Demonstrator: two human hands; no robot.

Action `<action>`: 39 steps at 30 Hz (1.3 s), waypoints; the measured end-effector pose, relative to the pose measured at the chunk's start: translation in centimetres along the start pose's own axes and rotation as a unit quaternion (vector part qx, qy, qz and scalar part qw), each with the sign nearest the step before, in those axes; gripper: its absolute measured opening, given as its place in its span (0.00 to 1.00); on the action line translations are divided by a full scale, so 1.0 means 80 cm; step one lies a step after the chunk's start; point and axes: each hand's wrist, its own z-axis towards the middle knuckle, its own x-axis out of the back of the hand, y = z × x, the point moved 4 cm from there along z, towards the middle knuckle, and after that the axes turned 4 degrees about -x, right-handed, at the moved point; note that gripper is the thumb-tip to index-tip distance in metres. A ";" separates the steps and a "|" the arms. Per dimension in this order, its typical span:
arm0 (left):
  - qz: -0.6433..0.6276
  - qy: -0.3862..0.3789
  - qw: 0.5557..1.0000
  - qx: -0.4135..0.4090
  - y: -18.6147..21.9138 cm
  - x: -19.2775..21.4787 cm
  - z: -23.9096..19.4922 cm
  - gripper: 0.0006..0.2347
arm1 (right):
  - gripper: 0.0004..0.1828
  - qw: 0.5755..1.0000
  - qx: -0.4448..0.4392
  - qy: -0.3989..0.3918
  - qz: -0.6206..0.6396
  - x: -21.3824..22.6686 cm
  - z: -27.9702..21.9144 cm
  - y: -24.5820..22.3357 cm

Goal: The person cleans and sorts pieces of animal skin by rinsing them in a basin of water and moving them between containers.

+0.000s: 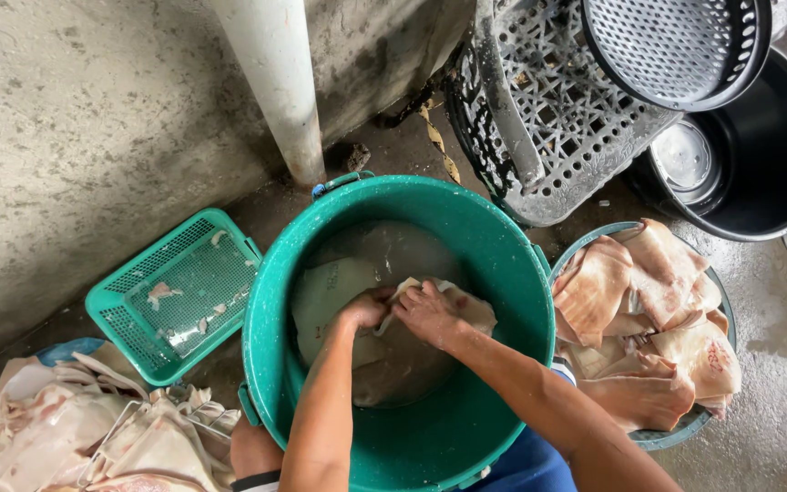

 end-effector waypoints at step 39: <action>-0.074 0.207 0.961 0.170 -0.156 0.023 -0.003 0.27 | 0.31 0.845 -0.436 0.072 0.301 -0.115 0.103 -0.003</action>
